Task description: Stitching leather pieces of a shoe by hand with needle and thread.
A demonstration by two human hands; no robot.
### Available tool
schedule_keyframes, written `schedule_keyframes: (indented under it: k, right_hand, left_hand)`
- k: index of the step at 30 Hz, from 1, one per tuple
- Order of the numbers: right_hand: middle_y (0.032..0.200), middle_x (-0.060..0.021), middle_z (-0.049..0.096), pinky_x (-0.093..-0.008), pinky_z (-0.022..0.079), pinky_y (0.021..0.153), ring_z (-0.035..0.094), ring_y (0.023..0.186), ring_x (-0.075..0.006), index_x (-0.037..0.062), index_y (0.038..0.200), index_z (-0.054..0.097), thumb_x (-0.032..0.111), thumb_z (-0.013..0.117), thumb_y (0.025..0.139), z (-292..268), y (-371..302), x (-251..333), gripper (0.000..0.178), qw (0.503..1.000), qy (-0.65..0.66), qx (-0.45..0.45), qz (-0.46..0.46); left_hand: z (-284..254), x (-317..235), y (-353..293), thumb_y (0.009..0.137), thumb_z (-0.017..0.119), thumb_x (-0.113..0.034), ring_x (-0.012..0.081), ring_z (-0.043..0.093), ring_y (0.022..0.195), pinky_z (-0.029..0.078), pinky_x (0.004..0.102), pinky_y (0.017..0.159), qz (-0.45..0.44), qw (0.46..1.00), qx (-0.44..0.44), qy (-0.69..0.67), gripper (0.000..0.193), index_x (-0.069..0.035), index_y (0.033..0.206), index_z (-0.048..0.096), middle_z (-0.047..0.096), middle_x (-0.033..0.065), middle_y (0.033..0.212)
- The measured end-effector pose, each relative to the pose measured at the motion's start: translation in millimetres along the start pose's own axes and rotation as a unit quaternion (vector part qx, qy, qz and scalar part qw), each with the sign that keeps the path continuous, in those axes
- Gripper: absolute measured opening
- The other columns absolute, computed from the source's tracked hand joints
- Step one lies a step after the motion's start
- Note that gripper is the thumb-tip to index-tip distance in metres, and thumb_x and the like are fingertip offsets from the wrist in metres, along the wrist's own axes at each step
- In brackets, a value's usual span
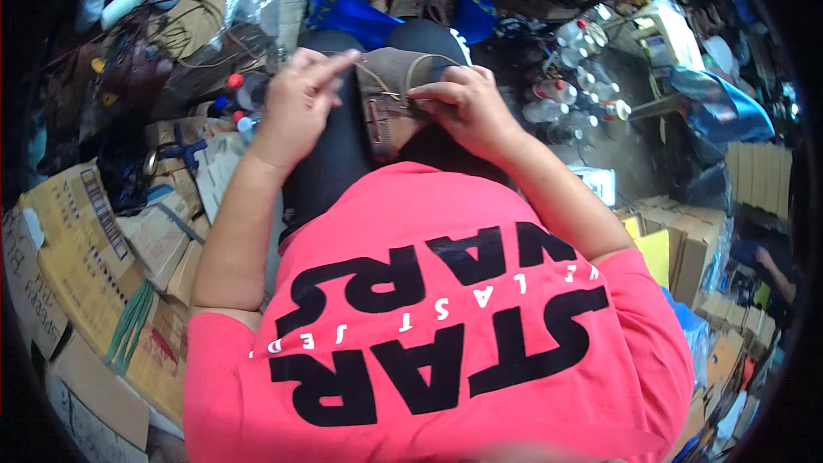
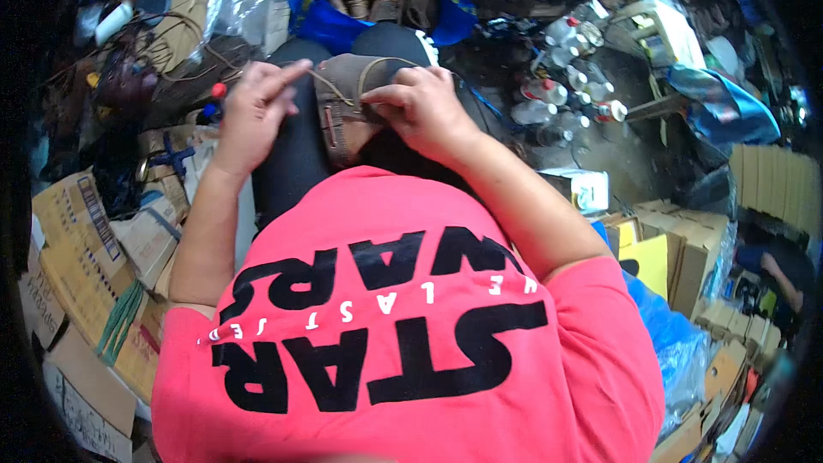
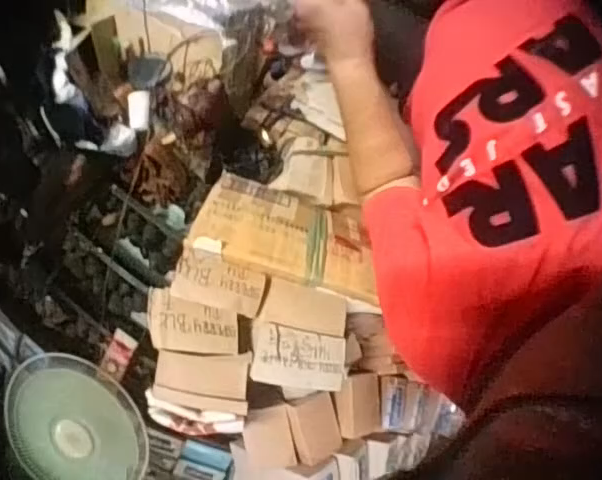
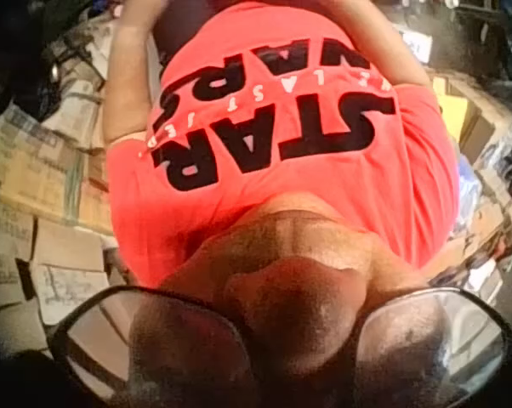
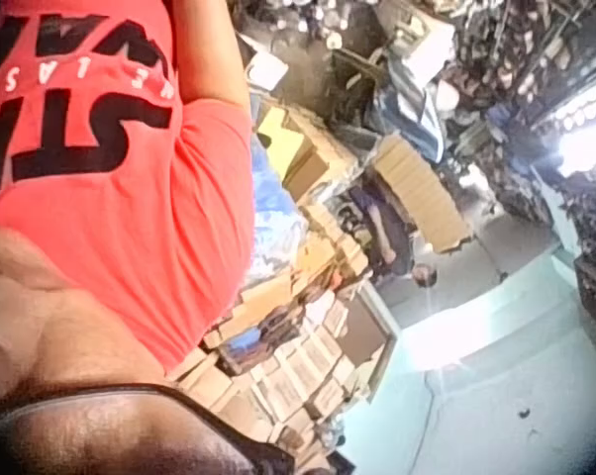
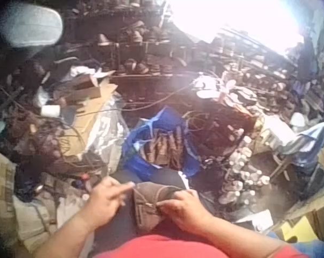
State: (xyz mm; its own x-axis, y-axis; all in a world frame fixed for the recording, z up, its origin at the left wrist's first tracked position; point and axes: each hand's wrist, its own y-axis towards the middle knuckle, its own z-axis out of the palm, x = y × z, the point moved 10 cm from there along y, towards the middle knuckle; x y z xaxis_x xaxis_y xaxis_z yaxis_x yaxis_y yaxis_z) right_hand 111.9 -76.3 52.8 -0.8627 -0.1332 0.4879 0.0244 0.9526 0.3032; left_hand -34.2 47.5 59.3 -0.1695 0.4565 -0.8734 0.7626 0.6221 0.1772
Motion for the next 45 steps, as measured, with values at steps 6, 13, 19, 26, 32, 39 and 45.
schedule_keyframes:
  k: [6,13,19,26,32,39,45]
  right_hand:
    - [0.08,0.0004,0.058,-0.0351,0.042,0.08,0.056,0.086,-0.0199,0.0203,0.102,0.076,0.0,0.065,0.076,3.3,9.8,-18.7,0.035,0.997,0.063,0.05,0.003]
    - [0.094,0.0029,0.062,-0.0389,0.031,0.096,0.056,0.103,-0.0189,0.0275,0.102,0.076,0.01,0.065,0.086,23.0,16.0,-39.8,0.026,0.981,0.137,0.12,0.069]
    - [0.088,0.0004,0.061,-0.0344,0.04,0.09,0.056,0.095,-0.0196,0.0202,0.1,0.076,0.005,0.066,0.082,17.4,18.2,-35.2,0.026,0.985,0.133,0.096,0.055]
    - [0.085,-0.0012,0.062,-0.0318,0.045,0.082,0.058,0.088,-0.0187,0.0222,0.102,0.078,0.009,0.069,0.085,19.2,17.5,-38.5,0.023,0.973,0.188,0.117,0.072]
    - [0.082,-0.0013,0.059,-0.0289,0.046,0.077,0.057,0.083,-0.0169,0.0213,0.101,0.079,0.007,0.07,0.084,28.1,19.3,-43.5,0.024,0.963,0.227,0.118,0.081]
    - [0.077,0.0005,0.058,-0.0283,0.045,0.074,0.055,0.079,-0.0145,0.0157,0.101,0.078,0.003,0.073,0.081,18.0,20.9,-35.5,0.024,0.983,0.159,0.083,0.033]
    - [0.078,-0.0025,0.068,-0.0317,0.046,0.082,0.062,0.083,-0.0172,0.0144,0.102,0.077,0.008,0.076,0.078,16.1,9.3,-32.0,0.025,0.984,0.165,0.048,0.041]
  left_hand:
    - [6.8,-22.2,2.9,0.08,0.074,-0.01,0.0194,0.058,0.085,0.042,0.0366,0.08,0.111,0.979,-0.012,0.173,0.01,-0.017,0.086,0.076,0.06,-0.0002,0.077]
    - [16.8,-18.2,7.4,0.076,0.076,-0.014,0.0197,0.053,0.085,0.038,0.0372,0.08,0.115,0.974,0.026,0.194,0.014,-0.025,0.086,0.077,0.052,-0.0025,0.077]
    - [18.9,-32.4,7.3,0.075,0.075,-0.013,0.0205,0.054,0.086,0.038,0.0379,0.082,0.151,0.955,0.025,0.254,0.014,-0.023,0.085,0.077,0.053,-0.002,0.079]
    - [23.2,-33.8,0.5,0.076,0.074,-0.012,0.0201,0.054,0.089,0.039,0.0376,0.085,0.177,0.955,0.047,0.233,0.018,-0.025,0.088,0.078,0.055,-0.0016,0.08]
    - [25.1,-3.3,17.3,0.075,0.075,-0.006,0.0188,0.053,0.085,0.043,0.0319,0.082,0.131,0.977,0.1,0.132,0.025,-0.019,0.096,0.08,0.055,-0.0007,0.077]
    - [32.8,14.4,27.7,0.076,0.077,-0.016,0.0193,0.057,0.093,0.039,0.037,0.092,0.106,0.976,0.139,0.127,0.02,-0.027,0.092,0.08,0.065,-0.0022,0.081]
    - [29.2,17.3,11.9,0.075,0.078,-0.018,0.0164,0.057,0.094,0.036,0.0366,0.093,0.066,0.988,0.078,0.115,0.021,-0.026,0.094,0.08,0.066,-0.0057,0.078]
